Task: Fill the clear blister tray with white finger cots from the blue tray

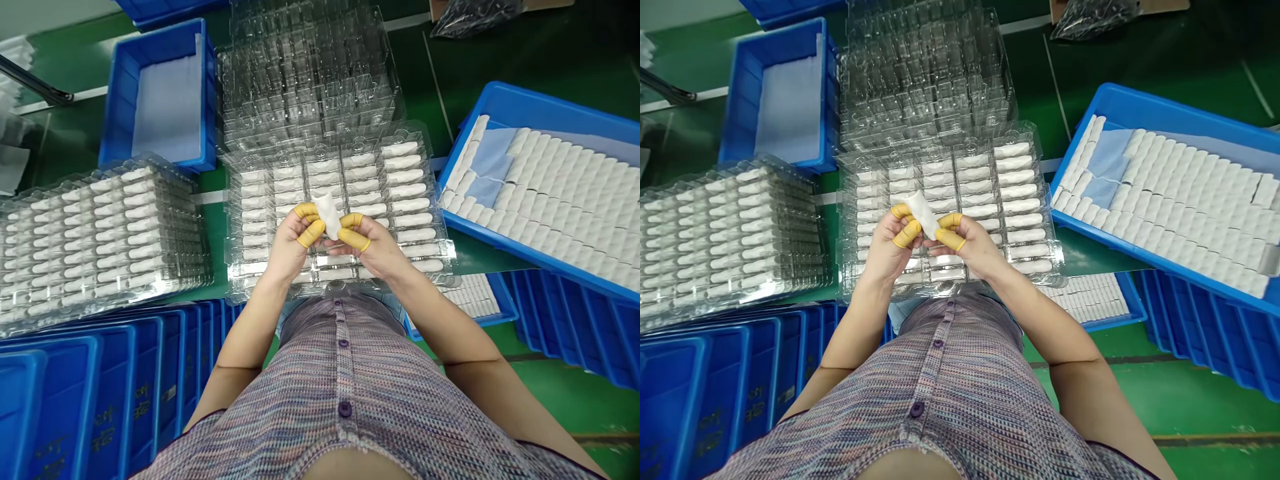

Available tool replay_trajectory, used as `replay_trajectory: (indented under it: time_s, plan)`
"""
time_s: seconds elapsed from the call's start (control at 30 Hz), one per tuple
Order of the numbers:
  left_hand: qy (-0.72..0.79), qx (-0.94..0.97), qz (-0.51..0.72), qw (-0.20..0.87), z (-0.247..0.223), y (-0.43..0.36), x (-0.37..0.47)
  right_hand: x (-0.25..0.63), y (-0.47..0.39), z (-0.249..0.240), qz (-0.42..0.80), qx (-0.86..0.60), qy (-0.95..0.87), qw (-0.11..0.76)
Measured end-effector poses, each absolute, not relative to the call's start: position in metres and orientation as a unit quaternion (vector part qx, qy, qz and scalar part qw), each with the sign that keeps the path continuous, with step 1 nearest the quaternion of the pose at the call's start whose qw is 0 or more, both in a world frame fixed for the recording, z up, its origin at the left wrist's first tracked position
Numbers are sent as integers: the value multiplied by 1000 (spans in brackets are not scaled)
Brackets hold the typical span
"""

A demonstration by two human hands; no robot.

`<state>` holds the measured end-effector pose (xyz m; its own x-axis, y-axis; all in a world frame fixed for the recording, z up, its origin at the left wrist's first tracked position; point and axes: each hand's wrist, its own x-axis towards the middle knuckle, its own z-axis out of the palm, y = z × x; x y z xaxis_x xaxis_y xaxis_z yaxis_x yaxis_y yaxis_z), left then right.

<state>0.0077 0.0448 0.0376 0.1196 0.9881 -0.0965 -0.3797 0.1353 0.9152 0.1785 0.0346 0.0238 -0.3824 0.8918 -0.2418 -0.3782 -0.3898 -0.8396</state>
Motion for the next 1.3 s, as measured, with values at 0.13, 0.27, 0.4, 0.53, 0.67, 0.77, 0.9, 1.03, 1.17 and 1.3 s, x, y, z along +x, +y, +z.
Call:
replay_trajectory:
  time_s: [0.13, 0.27, 0.4, 0.53, 0.67, 0.77, 0.9, 1.03, 1.17, 1.3]
  plan:
    - [397, 423, 549, 601, 31, 44, 9, 173, 33, 23, 645, -413, -443, 466]
    - [393, 422, 542, 611, 28, 44, 7, 174, 31, 24, 611, -423, -477, 469]
    - [378, 369, 520, 671, 35, 43, 4, 180, 32, 27, 768, -347, -325, 429]
    - [361, 326, 481, 729, 45, 41, 2, 185, 34, 30, 850, -278, -231, 382]
    - [358, 324, 472, 738, 49, 40, 3, 184, 33, 29, 873, -247, -217, 361]
    - [347, 356, 465, 733, 47, 40, 3, 183, 32, 25, 869, -252, -230, 360]
    - [361, 477, 469, 650, 30, 42, -2, 201, 43, 18, 781, -326, -358, 393]
    - [446, 688, 370, 438, 5, 42, -8, 250, 84, 18, 428, -478, -650, 407]
    - [512, 786, 185, 293, -9, 37, -4, 287, 130, 22, 159, -526, -815, 185]
    - [516, 827, 85, 206, -10, 30, 1, 280, 148, 18, 122, -456, -878, 82]
